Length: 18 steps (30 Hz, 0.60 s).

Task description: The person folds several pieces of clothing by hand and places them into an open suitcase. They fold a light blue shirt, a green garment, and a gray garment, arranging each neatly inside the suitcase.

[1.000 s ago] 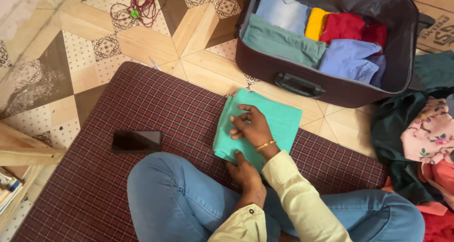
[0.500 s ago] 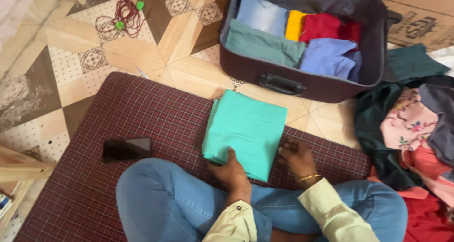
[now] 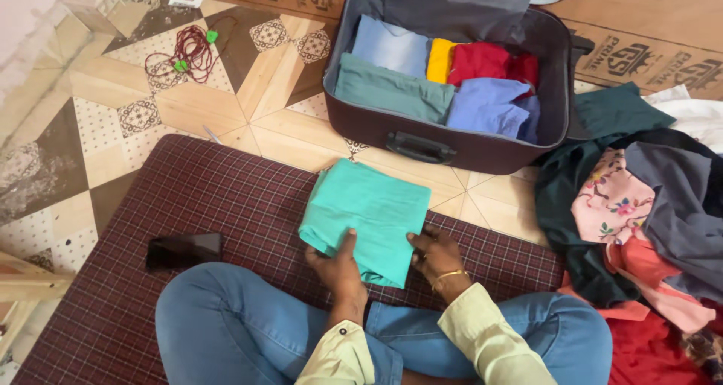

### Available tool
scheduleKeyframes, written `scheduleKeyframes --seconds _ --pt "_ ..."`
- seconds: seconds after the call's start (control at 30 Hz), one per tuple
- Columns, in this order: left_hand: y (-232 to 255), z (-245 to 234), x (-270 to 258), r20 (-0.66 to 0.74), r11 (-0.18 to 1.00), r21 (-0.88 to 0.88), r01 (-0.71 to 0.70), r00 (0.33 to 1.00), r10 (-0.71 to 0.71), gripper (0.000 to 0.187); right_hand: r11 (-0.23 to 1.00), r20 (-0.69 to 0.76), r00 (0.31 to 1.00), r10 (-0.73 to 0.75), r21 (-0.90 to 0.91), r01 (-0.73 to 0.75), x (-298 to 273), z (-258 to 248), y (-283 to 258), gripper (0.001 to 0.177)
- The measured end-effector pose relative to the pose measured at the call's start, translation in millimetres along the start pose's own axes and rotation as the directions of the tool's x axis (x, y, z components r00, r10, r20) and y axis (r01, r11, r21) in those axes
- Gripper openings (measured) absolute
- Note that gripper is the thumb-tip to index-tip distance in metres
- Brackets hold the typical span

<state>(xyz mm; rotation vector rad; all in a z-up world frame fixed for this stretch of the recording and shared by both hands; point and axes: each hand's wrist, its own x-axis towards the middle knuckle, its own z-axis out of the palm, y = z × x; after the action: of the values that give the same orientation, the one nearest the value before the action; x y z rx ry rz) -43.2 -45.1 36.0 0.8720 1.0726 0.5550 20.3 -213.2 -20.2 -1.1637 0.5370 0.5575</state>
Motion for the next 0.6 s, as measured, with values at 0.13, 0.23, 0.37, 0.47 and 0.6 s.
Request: scheduleKeyframes --seconds 0.13,0.23,0.37,0.47,0.6 --pt "0.3 -0.3 0.3 0.066 0.998 0.038 -0.042 0.997 0.039 0.084 0.999 0.132 0.99 0.051 0.0 -0.052 9.1 -7.6 7.6 0.054" --pt "7.7 1.9 -0.9 0.172 0.998 -0.004 -0.058 0.983 0.058 0.083 0.971 0.085 0.985 0.148 0.179 -0.161 -8.8 4.2 -10.1 0.065" --pt "40.1 4.1 -11.2 0.389 0.993 -0.077 0.09 0.92 -0.054 0.08 0.794 0.108 0.989 0.103 0.59 -0.147 -31.7 12.7 -41.2 0.092" --pt "73.8 3.0 -14.1 0.613 0.978 -0.077 0.196 0.782 -0.109 0.069 0.728 0.137 0.99 -0.028 0.682 -0.074 -22.9 -0.3 -44.0 0.096" --pt "110.1 1.1 -1.0 0.68 0.957 0.163 0.24 0.675 -0.285 0.061 0.801 0.324 0.946 -0.016 0.57 -0.181 12.5 -44.9 -35.4 0.099"
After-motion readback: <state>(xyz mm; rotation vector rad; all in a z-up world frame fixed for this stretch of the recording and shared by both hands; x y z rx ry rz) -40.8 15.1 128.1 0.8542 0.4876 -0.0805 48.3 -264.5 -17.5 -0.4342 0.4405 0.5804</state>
